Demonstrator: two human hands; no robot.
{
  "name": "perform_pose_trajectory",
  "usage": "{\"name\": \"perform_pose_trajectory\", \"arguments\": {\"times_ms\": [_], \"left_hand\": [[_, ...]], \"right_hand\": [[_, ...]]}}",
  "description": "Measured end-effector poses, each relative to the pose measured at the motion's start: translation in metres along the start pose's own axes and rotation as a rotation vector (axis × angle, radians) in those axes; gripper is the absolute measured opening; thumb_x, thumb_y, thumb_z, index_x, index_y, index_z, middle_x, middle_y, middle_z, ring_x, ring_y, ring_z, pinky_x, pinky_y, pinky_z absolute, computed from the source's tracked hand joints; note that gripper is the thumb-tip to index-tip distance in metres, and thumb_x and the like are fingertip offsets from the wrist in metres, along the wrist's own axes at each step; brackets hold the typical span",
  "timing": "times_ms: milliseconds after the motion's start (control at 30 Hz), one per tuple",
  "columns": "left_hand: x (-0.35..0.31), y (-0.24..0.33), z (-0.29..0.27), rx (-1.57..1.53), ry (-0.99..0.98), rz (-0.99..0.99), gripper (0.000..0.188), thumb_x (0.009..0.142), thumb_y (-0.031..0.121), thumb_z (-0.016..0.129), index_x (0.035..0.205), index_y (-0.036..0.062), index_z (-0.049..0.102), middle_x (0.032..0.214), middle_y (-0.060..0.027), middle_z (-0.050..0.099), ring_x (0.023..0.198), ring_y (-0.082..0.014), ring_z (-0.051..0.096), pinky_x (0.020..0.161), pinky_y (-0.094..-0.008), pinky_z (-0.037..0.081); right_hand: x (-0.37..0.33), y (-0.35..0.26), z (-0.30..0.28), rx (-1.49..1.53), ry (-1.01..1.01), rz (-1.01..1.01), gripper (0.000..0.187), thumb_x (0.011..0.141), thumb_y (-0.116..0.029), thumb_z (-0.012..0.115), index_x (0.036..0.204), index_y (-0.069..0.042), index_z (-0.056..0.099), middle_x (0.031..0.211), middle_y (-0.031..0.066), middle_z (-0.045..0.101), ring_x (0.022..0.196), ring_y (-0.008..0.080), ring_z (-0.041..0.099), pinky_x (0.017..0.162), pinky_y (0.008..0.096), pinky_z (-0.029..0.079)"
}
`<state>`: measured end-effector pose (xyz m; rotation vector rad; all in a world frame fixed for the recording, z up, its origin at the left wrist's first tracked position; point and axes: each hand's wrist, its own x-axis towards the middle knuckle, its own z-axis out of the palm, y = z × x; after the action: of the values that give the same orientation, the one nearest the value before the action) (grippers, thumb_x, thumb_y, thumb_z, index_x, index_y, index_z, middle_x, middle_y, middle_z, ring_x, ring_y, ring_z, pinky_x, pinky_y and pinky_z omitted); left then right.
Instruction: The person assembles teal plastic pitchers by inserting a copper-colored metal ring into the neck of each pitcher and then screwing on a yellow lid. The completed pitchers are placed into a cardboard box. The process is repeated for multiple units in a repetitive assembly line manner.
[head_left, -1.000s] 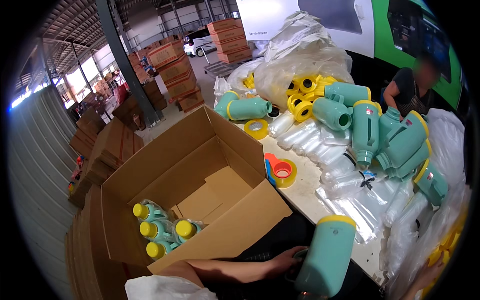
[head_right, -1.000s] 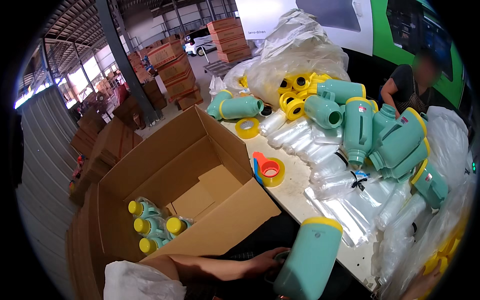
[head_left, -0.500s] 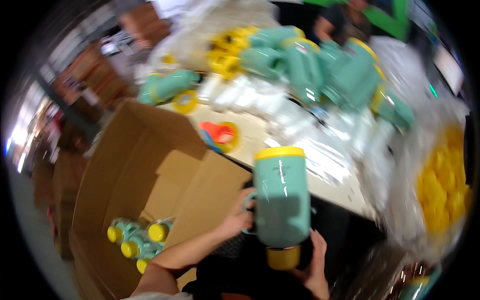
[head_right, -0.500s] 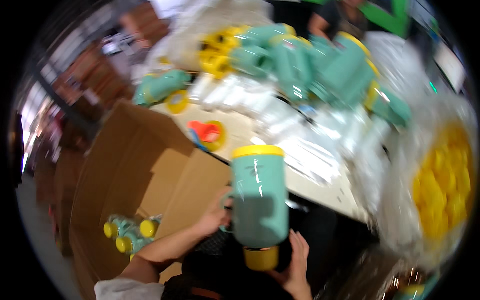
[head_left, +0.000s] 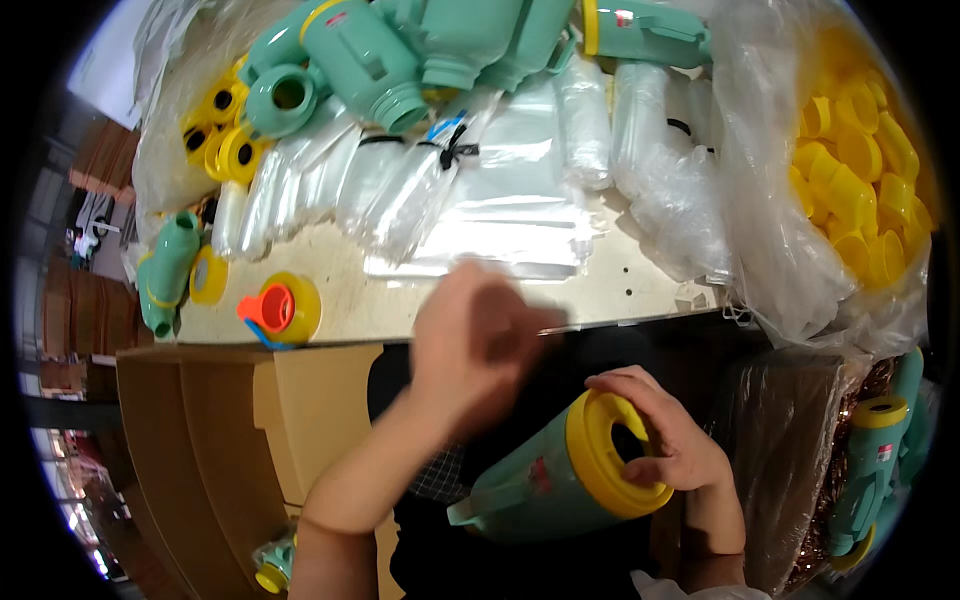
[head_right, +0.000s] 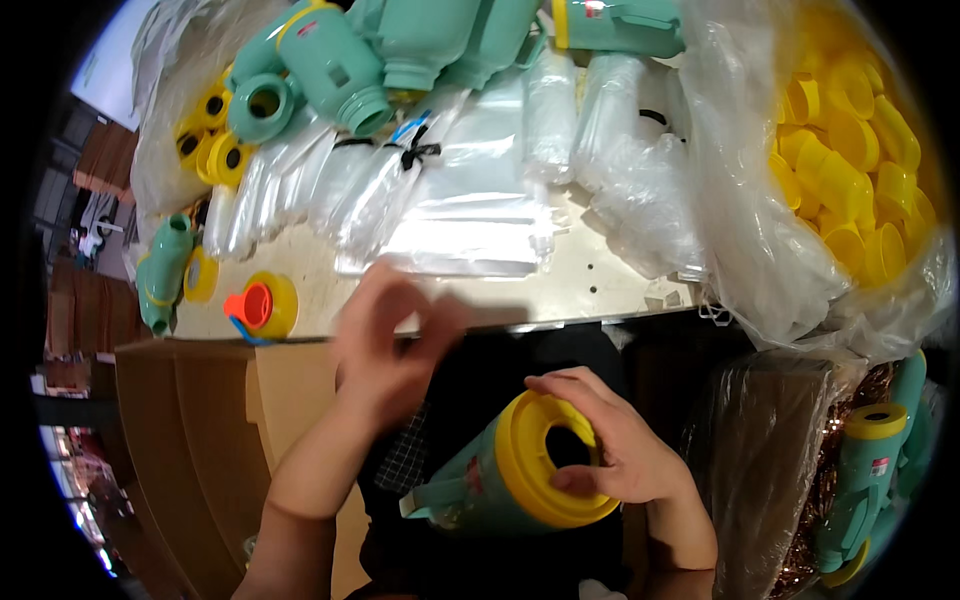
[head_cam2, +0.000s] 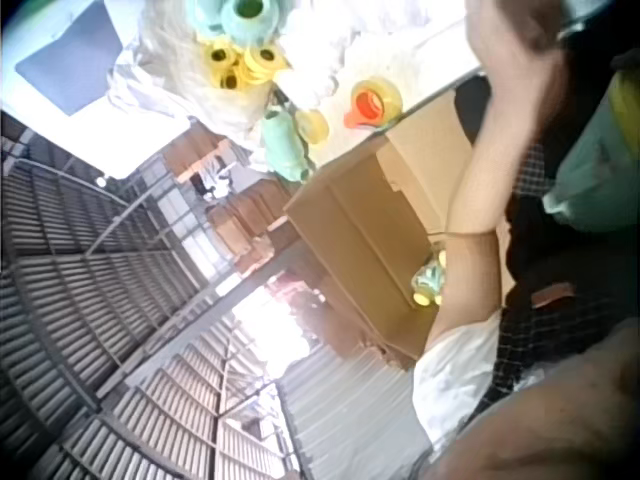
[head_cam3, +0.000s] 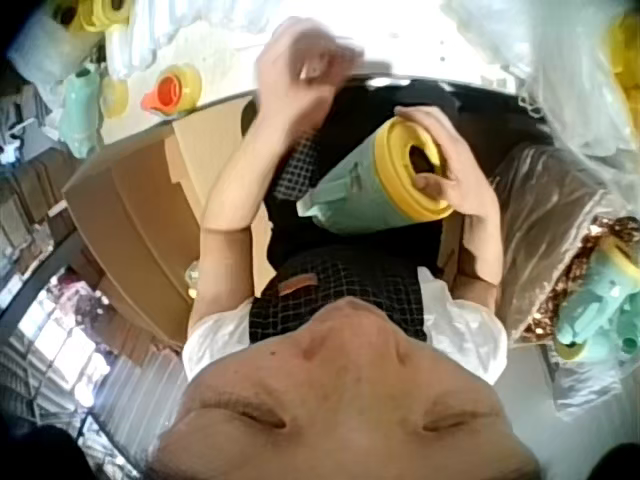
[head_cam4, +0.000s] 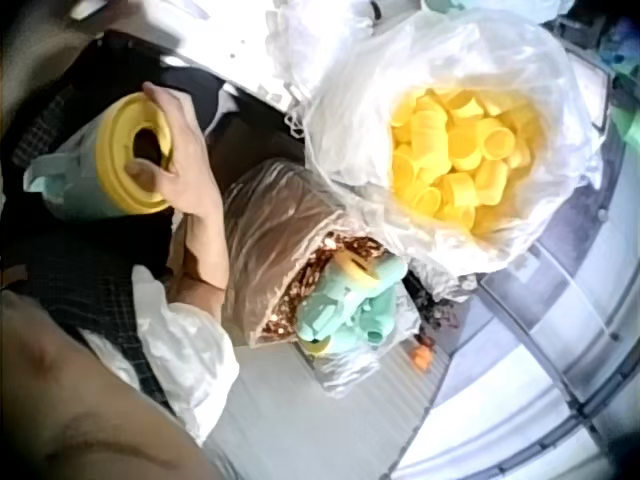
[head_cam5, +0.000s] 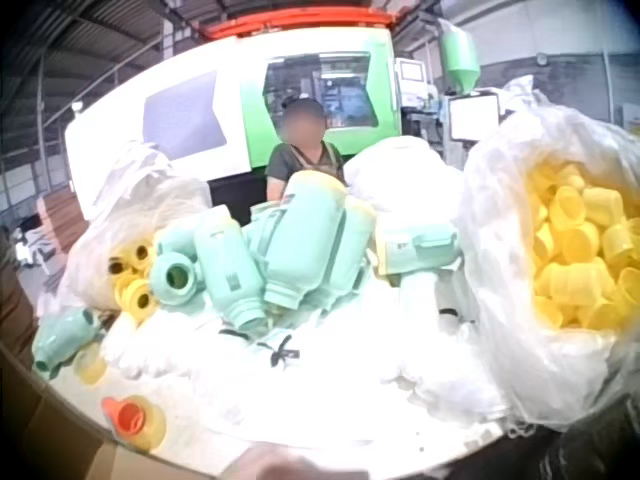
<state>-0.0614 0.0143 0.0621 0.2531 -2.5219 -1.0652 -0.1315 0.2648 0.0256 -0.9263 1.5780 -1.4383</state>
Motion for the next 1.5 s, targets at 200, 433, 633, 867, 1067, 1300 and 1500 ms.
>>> {"name": "perform_pose_trajectory", "arguments": {"times_ms": [200, 433, 633, 867, 1067, 1300, 1500], "left_hand": [[0.064, -0.158, 0.068, 0.114, -0.087, -0.106, 0.008, 0.09, 0.009, 0.063, 0.087, 0.0018, 0.063, 0.083, -0.0147, 0.063, 0.082, -0.0367, 0.06, 0.077, -0.0449, 0.049], [0.075, -0.135, 0.061, -0.781, 0.069, -0.561, 0.032, 0.104, 0.024, 0.044, 0.086, 0.0012, 0.057, 0.076, -0.0107, 0.064, 0.076, -0.0209, 0.067, 0.07, -0.0352, 0.052], [0.018, -0.057, 0.075, -0.683, 0.188, -0.227, 0.02, 0.101, 0.019, 0.058, 0.098, -0.0005, 0.061, 0.089, -0.0073, 0.067, 0.086, -0.0147, 0.063, 0.084, -0.0285, 0.048], [0.023, -0.088, 0.067, 0.256, 0.298, 0.16, 0.032, 0.075, 0.003, 0.078, 0.104, 0.0018, 0.064, 0.114, -0.0145, 0.059, 0.106, -0.0293, 0.057, 0.092, -0.039, 0.046], [0.057, -0.12, 0.08, -0.303, 0.275, -0.244, 0.021, 0.099, 0.01, 0.048, 0.091, -0.0023, 0.064, 0.079, -0.0056, 0.064, 0.075, -0.0126, 0.055, 0.072, -0.0309, 0.048], [-0.009, -0.056, 0.078, -0.856, -0.178, -0.284, 0.008, 0.089, -0.002, 0.067, 0.092, 0.0016, 0.061, 0.089, -0.0052, 0.069, 0.087, -0.009, 0.063, 0.08, -0.0268, 0.053], [-0.037, -0.03, 0.041, -1.1, 0.024, -0.179, 0.024, 0.085, 0.0, 0.076, 0.101, 0.0024, 0.058, 0.09, -0.0042, 0.066, 0.088, -0.0076, 0.063, 0.077, -0.0219, 0.049]], "right_hand": [[0.038, -0.002, -0.019, -0.009, 0.005, 0.016, 0.031, 0.084, -0.013, 0.073, 0.111, 0.001, 0.067, 0.096, 0.0123, 0.065, 0.09, 0.0232, 0.065, 0.08, 0.0317, 0.051], [0.084, 0.021, -0.003, 0.182, 0.344, 0.21, 0.022, 0.089, -0.013, 0.076, 0.105, -0.002, 0.065, 0.09, 0.0064, 0.066, 0.084, 0.0123, 0.064, 0.072, 0.0266, 0.052], [0.084, 0.028, 0.0, -0.032, 0.358, 0.227, 0.025, 0.078, -0.006, 0.082, 0.097, 0.002, 0.069, 0.09, 0.0061, 0.069, 0.082, 0.0113, 0.062, 0.073, 0.0259, 0.05], [0.07, 0.025, -0.005, -0.107, 0.385, 0.205, 0.017, 0.076, -0.01, 0.081, 0.09, -0.001, 0.073, 0.082, 0.0027, 0.071, 0.073, 0.0081, 0.058, 0.068, 0.0253, 0.047], [0.08, 0.03, 0.001, -0.088, 0.434, 0.191, 0.019, 0.076, -0.012, 0.08, 0.09, -0.001, 0.074, 0.077, 0.0041, 0.069, 0.071, 0.0086, 0.057, 0.066, 0.0259, 0.047], [0.082, 0.046, 0.005, 0.06, 0.502, -0.008, 0.012, 0.076, 0.004, 0.074, 0.086, 0.001, 0.066, 0.081, 0.0033, 0.066, 0.072, 0.0081, 0.056, 0.066, 0.0231, 0.045], [0.076, 0.079, -0.007, 0.201, 0.622, -0.074, 0.026, 0.076, 0.008, 0.072, 0.101, 0.006, 0.062, 0.1, 0.0105, 0.066, 0.087, 0.0137, 0.062, 0.076, 0.0274, 0.052]]}}
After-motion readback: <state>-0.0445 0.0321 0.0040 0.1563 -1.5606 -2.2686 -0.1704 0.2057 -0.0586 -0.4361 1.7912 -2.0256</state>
